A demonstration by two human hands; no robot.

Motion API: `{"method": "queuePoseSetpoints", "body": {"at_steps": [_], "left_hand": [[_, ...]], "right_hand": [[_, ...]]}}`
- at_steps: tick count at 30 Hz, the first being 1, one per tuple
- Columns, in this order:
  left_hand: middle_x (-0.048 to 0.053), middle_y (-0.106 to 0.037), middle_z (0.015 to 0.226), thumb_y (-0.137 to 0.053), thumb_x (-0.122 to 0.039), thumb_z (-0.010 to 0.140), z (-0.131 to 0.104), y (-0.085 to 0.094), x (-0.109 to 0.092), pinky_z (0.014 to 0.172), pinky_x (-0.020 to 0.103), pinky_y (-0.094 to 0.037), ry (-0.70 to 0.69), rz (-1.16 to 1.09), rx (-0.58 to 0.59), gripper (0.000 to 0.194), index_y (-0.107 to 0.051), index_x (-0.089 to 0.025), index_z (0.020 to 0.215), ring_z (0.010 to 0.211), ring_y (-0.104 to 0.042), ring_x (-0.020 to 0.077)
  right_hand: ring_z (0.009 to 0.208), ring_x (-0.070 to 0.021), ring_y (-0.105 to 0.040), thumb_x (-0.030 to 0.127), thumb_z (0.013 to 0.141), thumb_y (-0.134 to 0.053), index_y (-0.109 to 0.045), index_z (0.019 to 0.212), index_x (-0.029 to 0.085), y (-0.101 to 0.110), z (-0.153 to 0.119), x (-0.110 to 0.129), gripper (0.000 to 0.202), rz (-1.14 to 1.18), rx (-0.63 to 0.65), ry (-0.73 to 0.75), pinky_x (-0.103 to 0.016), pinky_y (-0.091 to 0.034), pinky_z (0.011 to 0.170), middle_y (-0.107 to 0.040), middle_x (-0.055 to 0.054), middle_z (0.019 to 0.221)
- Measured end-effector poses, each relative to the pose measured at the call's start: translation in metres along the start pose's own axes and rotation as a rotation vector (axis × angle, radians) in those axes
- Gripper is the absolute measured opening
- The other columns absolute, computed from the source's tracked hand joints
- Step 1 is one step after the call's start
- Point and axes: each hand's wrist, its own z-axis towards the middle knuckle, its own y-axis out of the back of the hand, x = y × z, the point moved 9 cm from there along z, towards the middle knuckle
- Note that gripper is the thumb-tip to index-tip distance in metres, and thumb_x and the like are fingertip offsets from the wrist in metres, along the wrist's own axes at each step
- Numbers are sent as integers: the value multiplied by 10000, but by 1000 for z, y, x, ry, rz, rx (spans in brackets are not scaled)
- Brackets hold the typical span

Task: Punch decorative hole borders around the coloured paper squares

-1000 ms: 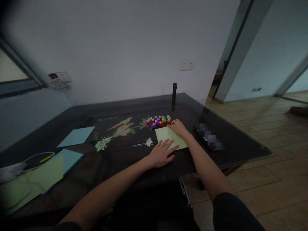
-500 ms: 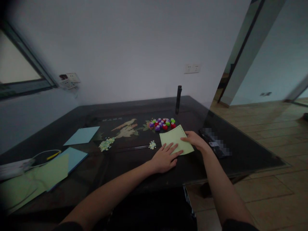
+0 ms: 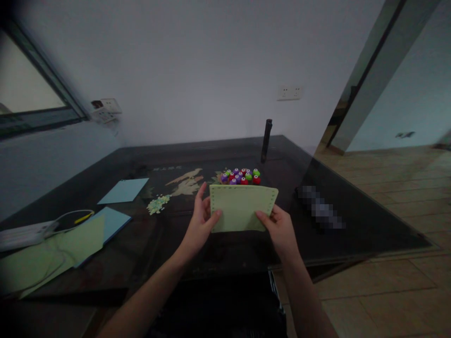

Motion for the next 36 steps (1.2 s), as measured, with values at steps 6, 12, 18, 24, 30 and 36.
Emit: {"method": "queuePoseSetpoints", "body": {"at_steps": [6,12,18,24,30,36], "left_hand": [[92,-641,1083,-516,-317,860,-44,32,17,950,343,-418,117,42,-175,302,-577,-144,1099,1049,-577,218],[68,-622,1067,-556,-315,833,-61,46,39,921,313,-423,166,34,-248,300,-524,-165,1090,1037,-568,199],[83,-558,1194,-500,-323,865,-66,41,41,1005,314,-355,168,59,-247,348,-452,-177,1177,1158,-499,195],[77,-592,1107,-450,-332,886,-71,41,46,941,307,-407,228,156,-195,261,-439,-182,1098,1132,-517,192],[98,-619,1014,-403,-299,892,-72,41,49,839,328,-451,296,340,-128,208,-400,-180,1062,960,-599,201],[76,-606,958,-410,-281,859,-51,74,40,798,307,-452,299,457,-117,216,-391,-175,1046,880,-596,190]], "right_hand": [[956,-256,-648,397,729,-688,-650,958,172,-45,-28,-4,323,-7,65,46,-403,-503,854,-704,-101,1003],[996,-227,-629,373,745,-668,-612,1048,186,-60,-33,-15,361,-40,150,71,-373,-482,896,-683,-79,1061],[980,-216,-628,369,753,-649,-588,1052,198,-60,-34,-16,350,-70,122,59,-357,-484,878,-679,-69,1046],[999,-226,-616,366,781,-601,-575,1076,186,-57,-36,-26,347,-220,173,58,-375,-477,882,-663,-92,1082],[1064,-258,-584,301,800,-536,-560,1118,177,-53,-36,-25,342,-500,164,139,-412,-433,926,-644,-112,1121],[954,-247,-614,265,797,-509,-515,1163,165,-89,-29,-23,380,-517,255,116,-383,-473,826,-654,-106,1033]]}}
